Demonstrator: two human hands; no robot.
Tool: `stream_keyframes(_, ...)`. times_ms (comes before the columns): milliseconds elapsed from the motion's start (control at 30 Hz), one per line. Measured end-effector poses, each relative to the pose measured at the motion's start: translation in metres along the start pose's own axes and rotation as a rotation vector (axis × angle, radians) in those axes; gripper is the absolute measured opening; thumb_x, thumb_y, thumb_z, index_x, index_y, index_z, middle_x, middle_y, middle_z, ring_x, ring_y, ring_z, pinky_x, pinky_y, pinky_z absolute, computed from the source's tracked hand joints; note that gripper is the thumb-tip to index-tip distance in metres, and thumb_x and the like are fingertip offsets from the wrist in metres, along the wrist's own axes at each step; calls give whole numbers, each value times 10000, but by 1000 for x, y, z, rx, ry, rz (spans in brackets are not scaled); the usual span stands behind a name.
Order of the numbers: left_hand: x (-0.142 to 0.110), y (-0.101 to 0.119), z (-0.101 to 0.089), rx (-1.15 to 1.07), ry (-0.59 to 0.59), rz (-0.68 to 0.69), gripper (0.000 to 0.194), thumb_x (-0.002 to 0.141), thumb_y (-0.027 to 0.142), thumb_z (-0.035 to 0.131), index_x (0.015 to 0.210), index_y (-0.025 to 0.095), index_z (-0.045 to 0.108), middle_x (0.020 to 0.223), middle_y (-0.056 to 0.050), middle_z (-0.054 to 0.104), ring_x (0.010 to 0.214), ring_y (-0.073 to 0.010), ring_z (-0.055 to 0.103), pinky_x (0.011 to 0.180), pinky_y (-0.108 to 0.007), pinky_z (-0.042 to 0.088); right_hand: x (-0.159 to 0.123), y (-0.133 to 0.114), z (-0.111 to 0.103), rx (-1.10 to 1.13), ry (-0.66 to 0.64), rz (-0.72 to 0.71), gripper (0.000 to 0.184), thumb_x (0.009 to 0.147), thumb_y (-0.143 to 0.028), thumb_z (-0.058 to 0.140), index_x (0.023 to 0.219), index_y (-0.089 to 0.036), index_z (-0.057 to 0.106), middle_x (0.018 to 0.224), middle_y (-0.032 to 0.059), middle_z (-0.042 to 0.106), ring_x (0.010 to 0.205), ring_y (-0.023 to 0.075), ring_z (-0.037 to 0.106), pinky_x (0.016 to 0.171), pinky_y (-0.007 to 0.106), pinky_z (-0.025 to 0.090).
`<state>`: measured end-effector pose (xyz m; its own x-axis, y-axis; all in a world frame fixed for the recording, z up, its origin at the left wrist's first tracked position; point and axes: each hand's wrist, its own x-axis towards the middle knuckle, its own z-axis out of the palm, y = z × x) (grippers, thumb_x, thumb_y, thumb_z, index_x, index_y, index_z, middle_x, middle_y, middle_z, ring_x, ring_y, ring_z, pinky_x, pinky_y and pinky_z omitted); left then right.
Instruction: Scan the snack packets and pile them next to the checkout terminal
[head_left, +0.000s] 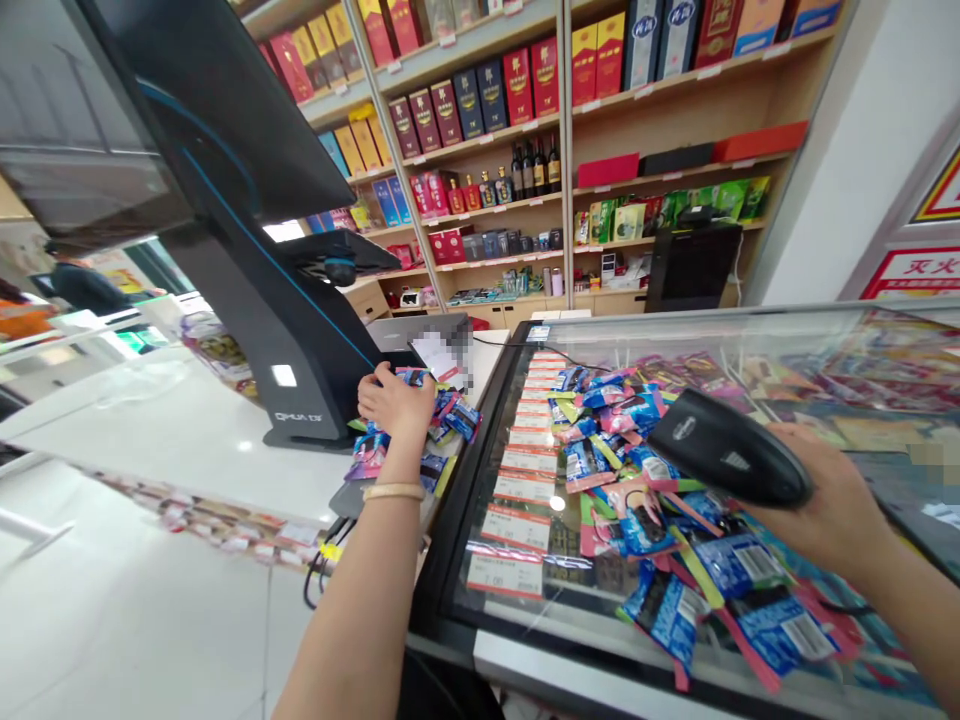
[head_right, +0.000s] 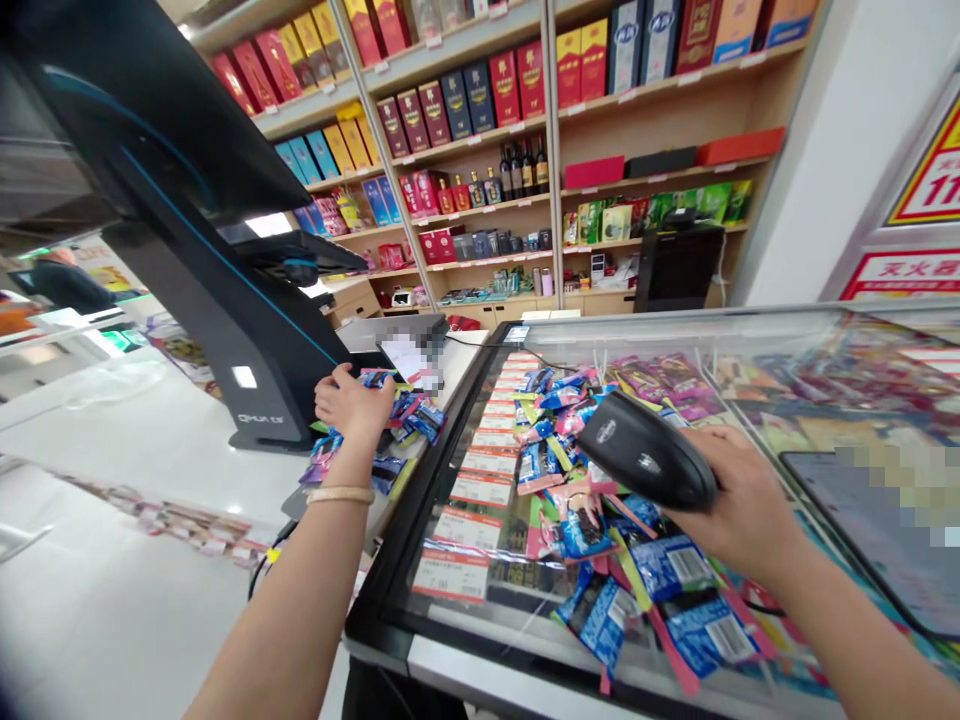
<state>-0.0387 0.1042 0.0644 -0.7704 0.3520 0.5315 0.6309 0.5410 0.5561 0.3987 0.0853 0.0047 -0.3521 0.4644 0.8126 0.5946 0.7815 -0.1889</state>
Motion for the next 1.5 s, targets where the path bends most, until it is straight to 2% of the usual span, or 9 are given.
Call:
stream_keyframes(233, -25, 21, 1, -323, 48, 233, 537, 785, 280, 730, 1282, 166, 563, 1348, -193, 520, 1347, -373, 486, 1144, -552, 364, 4, 1, -2, -46, 58, 20, 204, 847, -334, 623, 1039, -272, 654, 809, 52, 728, 727, 279, 680, 652, 413, 555)
stream_keyframes(300, -42, 30, 3, -497, -65, 390, 465, 796, 261, 711, 1237, 172, 595, 1237, -160, 604, 1228, -321, 585, 1081, -498, 454, 6, 2, -2, -56, 68, 39, 217, 842, -321, 628, 1049, -260, 658, 809, 55, 726, 734, 281, 683, 652, 414, 553)
stream_keyframes(467, -94, 40, 12, -642, -600, 841, 258, 785, 212, 726, 1042, 213, 697, 1048, -71, 724, 1003, -229, 707, 954, -397, 556, 9, 2, -3, -39, 85, 62, 162, 843, -316, 640, 981, -245, 686, 762, 48, 700, 697, 257, 654, 662, 398, 534)
stream_keyframes(567, -113, 36, 17, -535, -746, 957, 269, 743, 166, 742, 1005, 220, 715, 1053, -69, 734, 1011, -246, 719, 937, -400, 568, 11, 1, -3, -30, 74, 66, 103, 846, -323, 640, 905, -244, 671, 743, 43, 692, 667, 236, 631, 645, 377, 512)
stream_keyframes(667, -118, 32, 21, -475, -802, 975, 313, 728, 118, 709, 1022, 222, 713, 1062, -63, 732, 1000, -241, 727, 911, -378, 580, 12, -2, -3, -42, 77, 69, 118, 841, -339, 647, 902, -240, 666, 747, 40, 694, 667, 230, 622, 628, 362, 491)
stream_keyframes(900, -120, 28, 34, -549, -809, 951, 162, 797, 133, 667, 929, 210, 717, 898, -49, 725, 831, -199, 708, 763, -310, 592, 11, -6, -3, -30, 64, 51, 143, 841, -272, 623, 972, -242, 670, 771, 40, 708, 686, 229, 641, 642, 367, 498)
stream_keyframes(1067, -119, 24, 41, -673, -828, 814, 44, 842, 252, 681, 818, 220, 699, 808, -40, 720, 720, -182, 673, 623, -262, 563, 12, -7, -4, -20, 48, 33, 48, 839, -268, 638, 886, -264, 635, 734, 28, 686, 661, 229, 635, 631, 370, 504)
stream_keyframes(1333, -118, 31, 27, -1005, -876, 302, 276, 779, 443, 756, 707, 210, 626, 662, 18, 643, 572, -149, 643, 527, -247, 560, 9, -7, -3, -19, 38, 30, 130, 837, -297, 647, 962, -261, 654, 808, 48, 715, 717, 250, 670, 679, 401, 535)
stream_keyframes(1500, -118, 39, 9, -1262, -822, -22, 417, 731, 533, 813, 775, 197, 570, 734, 41, 635, 619, -115, 633, 682, -338, 656, 7, -10, -3, -2, 28, 33, 210, 852, -354, 666, 1043, -267, 672, 848, 58, 722, 723, 255, 665, 703, 421, 542)
